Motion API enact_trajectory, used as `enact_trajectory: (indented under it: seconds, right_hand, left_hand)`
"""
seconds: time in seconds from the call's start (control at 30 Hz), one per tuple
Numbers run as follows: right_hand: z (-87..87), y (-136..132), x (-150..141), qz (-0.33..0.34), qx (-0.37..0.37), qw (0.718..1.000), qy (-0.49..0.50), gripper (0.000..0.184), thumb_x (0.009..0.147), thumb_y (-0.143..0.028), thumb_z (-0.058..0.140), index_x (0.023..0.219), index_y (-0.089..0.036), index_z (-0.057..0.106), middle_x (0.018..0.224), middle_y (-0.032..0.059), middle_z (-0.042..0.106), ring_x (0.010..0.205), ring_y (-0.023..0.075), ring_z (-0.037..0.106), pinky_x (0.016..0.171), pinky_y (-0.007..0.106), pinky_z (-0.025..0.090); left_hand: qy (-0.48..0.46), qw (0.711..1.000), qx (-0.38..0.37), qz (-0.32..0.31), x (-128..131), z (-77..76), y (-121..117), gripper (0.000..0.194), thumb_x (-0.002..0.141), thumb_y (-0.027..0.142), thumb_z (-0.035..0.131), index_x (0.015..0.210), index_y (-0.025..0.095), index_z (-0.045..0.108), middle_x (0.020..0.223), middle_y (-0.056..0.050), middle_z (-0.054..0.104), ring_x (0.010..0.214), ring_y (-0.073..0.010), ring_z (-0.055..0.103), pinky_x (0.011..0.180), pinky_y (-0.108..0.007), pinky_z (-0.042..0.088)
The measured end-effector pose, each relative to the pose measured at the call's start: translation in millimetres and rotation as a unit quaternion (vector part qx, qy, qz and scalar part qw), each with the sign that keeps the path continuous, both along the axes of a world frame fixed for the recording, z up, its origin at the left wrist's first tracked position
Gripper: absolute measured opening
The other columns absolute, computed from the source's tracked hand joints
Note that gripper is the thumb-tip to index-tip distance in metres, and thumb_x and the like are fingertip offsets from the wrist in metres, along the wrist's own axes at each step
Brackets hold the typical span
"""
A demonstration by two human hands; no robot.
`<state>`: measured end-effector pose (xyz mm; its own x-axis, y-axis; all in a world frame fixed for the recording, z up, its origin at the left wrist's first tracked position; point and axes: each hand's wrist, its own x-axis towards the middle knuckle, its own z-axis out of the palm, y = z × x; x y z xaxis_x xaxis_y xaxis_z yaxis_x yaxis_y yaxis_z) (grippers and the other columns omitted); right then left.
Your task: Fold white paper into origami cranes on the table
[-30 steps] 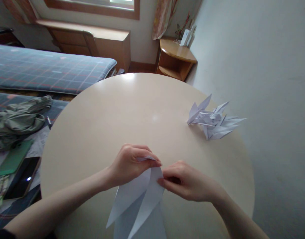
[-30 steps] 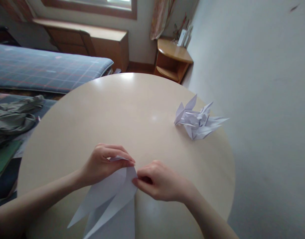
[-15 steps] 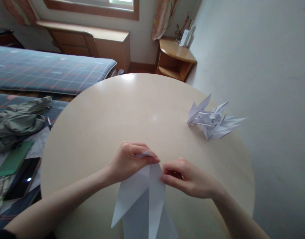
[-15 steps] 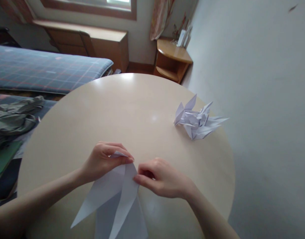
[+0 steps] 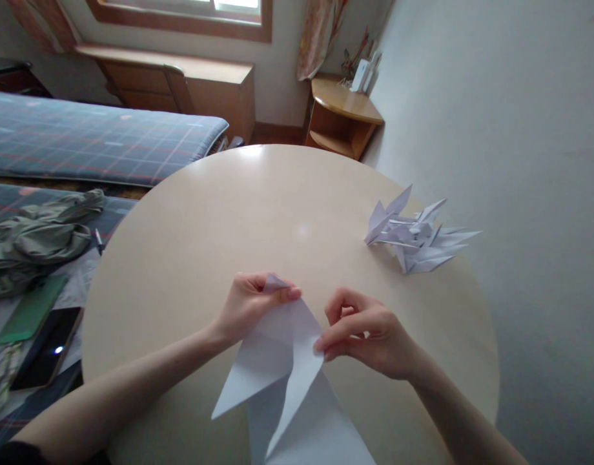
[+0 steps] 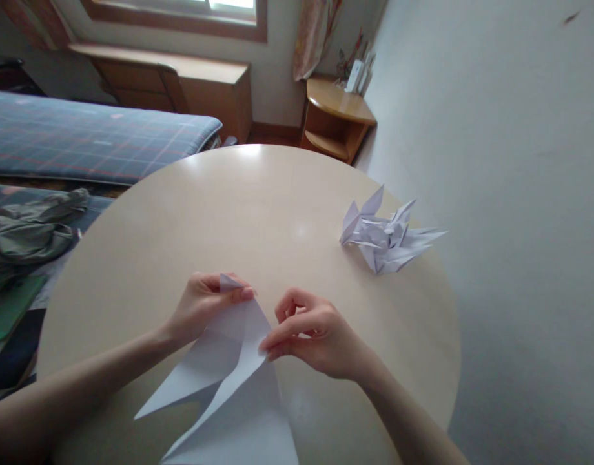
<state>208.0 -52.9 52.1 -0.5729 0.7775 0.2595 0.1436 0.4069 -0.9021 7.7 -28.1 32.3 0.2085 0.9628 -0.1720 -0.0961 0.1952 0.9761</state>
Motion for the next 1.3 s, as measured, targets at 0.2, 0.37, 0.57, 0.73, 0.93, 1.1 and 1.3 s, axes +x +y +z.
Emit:
enact_trajectory:
  seconds: [0.2,0.37,0.57,0.73,0.93,1.1,1.3]
  right_hand:
    - [0.5,-4,-4,-0.015,0.028,0.999,0.014,0.007,0.075,-0.03,0.07,0.079,-0.025,0.074,0.074,-0.0019,0.044,0.058,0.0069,0.044,0.048,0.02,0.04]
    - [-0.9,-5,-5,-0.017,0.016,1.0,0.018,0.01,0.074,-0.03,0.071,0.069,-0.021,0.072,0.073,-0.0015,0.044,0.058,0.0071,0.045,0.047,0.02,0.039]
    - [-0.1,-4,-3,-0.02,-0.006,1.0,-0.003,0.016,0.075,-0.032,0.071,0.064,-0.02,0.069,0.072,-0.0013,0.044,0.061,0.0085,0.047,0.051,0.022,0.041]
    - [4.0,-5,0,-0.032,0.023,0.998,-0.041,0.009,0.074,-0.03,0.072,0.072,-0.021,0.069,0.083,0.0018,0.05,0.075,0.0127,0.052,0.065,0.027,0.047]
    - [2.8,-4,-3,-0.033,0.085,0.994,-0.059,0.006,0.078,-0.028,0.067,0.082,-0.024,0.071,0.115,0.0081,0.057,0.102,0.0204,0.055,0.078,0.035,0.051]
    - [-3.3,4,0,-0.057,0.122,0.99,-0.046,0.006,0.081,-0.021,0.063,0.079,-0.022,0.069,0.095,0.0062,0.068,0.084,0.016,0.064,0.071,0.029,0.054]
    - [-8.1,7,3,-0.129,0.133,0.981,-0.056,0.005,0.077,-0.015,0.066,0.075,-0.02,0.067,0.08,0.0037,0.071,0.07,0.0134,0.067,0.064,0.022,0.054]
  left_hand:
    - [-0.006,1.0,-0.009,0.01,1,3.4,-3,0.019,0.058,0.03,0.077,0.056,0.013,0.069,0.055,-0.001,0.062,0.045,-0.0078,0.05,0.038,-0.016,0.036]
    - [0.009,1.0,0.018,0.002,1,7.8,-6,0.014,0.06,0.027,0.075,0.056,0.015,0.07,0.058,-0.003,0.065,0.049,-0.0096,0.054,0.04,-0.017,0.04]
    - [0.024,0.998,0.066,-0.001,1,16.6,-10,0.008,0.063,0.022,0.073,0.058,0.016,0.071,0.063,-0.004,0.069,0.054,-0.0121,0.06,0.045,-0.018,0.045]
    - [0.037,0.994,0.096,0.032,2,18.3,-12,0.006,0.064,0.02,0.073,0.06,0.017,0.072,0.063,-0.003,0.069,0.055,-0.0115,0.061,0.045,-0.017,0.045]
    - [0.077,0.983,0.135,0.097,2,14.0,-14,0.014,0.069,0.03,0.072,0.062,0.017,0.072,0.063,-0.003,0.069,0.054,-0.0121,0.06,0.042,-0.017,0.044]
    - [0.064,0.981,0.164,0.085,1,12.1,-15,0.011,0.07,0.026,0.071,0.064,0.018,0.072,0.067,-0.002,0.069,0.058,-0.0118,0.061,0.047,-0.018,0.047]
    - [0.058,0.98,0.192,-0.015,0,12.3,-15,0.014,0.08,0.023,0.062,0.074,0.015,0.072,0.076,-0.006,0.07,0.066,-0.0121,0.062,0.05,-0.018,0.045]
